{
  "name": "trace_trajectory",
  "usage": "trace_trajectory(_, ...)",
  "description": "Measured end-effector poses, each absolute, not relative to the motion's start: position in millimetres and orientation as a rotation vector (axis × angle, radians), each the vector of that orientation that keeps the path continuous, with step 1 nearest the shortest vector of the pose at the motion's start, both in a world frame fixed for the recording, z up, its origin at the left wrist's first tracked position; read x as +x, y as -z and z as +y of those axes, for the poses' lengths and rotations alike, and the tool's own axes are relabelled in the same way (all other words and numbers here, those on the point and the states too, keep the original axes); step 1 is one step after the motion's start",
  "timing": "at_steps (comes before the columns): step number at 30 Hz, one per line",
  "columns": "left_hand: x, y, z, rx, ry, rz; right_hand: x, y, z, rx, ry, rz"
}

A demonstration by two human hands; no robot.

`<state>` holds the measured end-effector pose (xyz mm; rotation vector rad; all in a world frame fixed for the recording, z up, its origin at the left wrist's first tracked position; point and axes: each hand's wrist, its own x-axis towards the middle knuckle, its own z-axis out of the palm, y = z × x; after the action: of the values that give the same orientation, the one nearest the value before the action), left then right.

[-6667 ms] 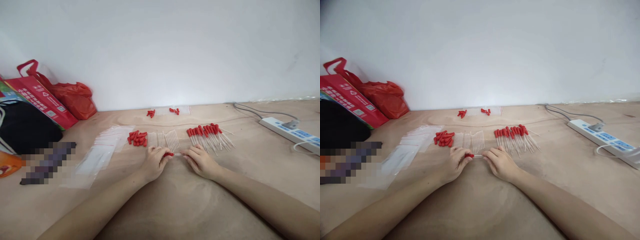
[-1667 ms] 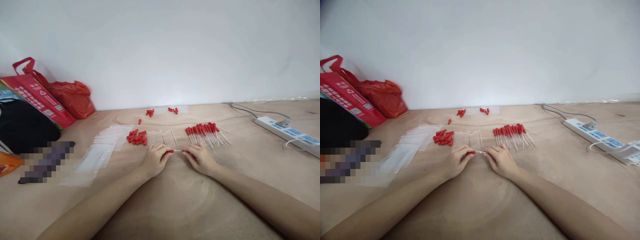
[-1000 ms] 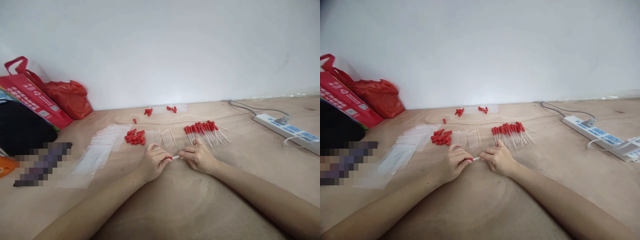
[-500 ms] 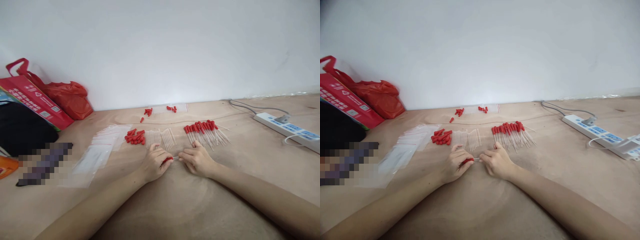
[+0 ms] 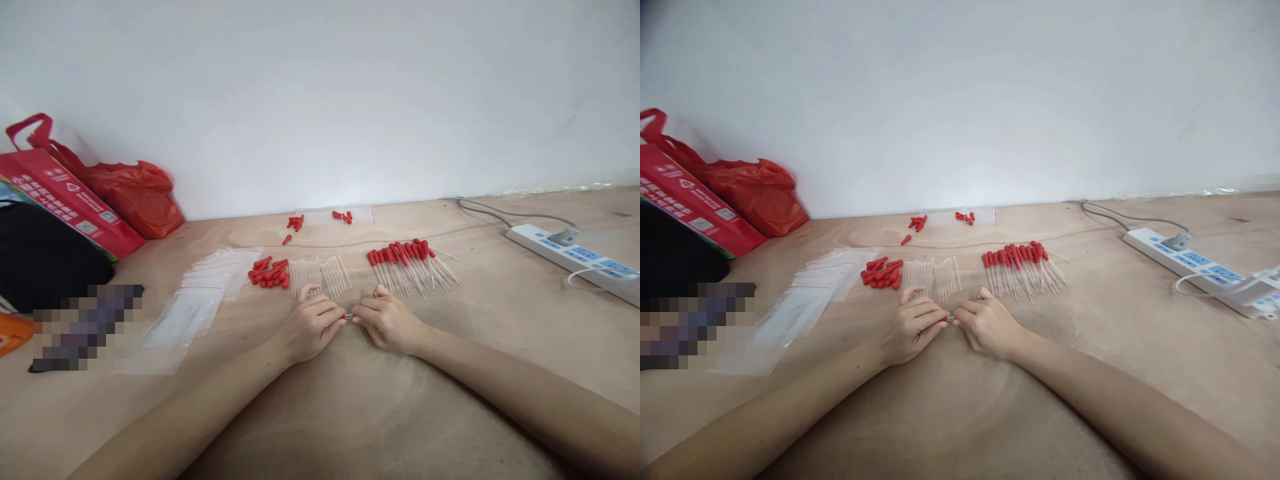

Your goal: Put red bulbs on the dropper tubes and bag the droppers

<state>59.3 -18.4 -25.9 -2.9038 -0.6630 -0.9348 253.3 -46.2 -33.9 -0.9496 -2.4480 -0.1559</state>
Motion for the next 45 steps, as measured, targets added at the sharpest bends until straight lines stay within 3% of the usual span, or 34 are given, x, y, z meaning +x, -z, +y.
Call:
trace_trajectory(9, 56, 20, -12, -2.668, 1.028, -0.72, 255, 15, -47, -1.157, 0.103, -2.447)
trace_trajectory(18, 50, 24, -3, -2.576, 0.948, -1.116, 330, 14, -3, -1.788, 0.047, -1.693)
trace_trajectory(23, 51, 24, -3, -2.615, 0.888, -1.157, 351, 23, 7, -2.026, 0.064, -1.677)
trace_trajectory(37, 30, 8, 27, -2.538, 1.043, -1.297, 335, 15, 2, -2.071, 0.257, -1.756)
trace_trajectory(41, 17, -16, 77, -2.375, 0.654, -1.915, 296, 10, 4, -1.86, 0.122, -1.963)
trace_trajectory(45, 25, -24, 133, -2.315, 0.518, -2.125, 249, 7, 18, -1.881, -0.01, -2.031)
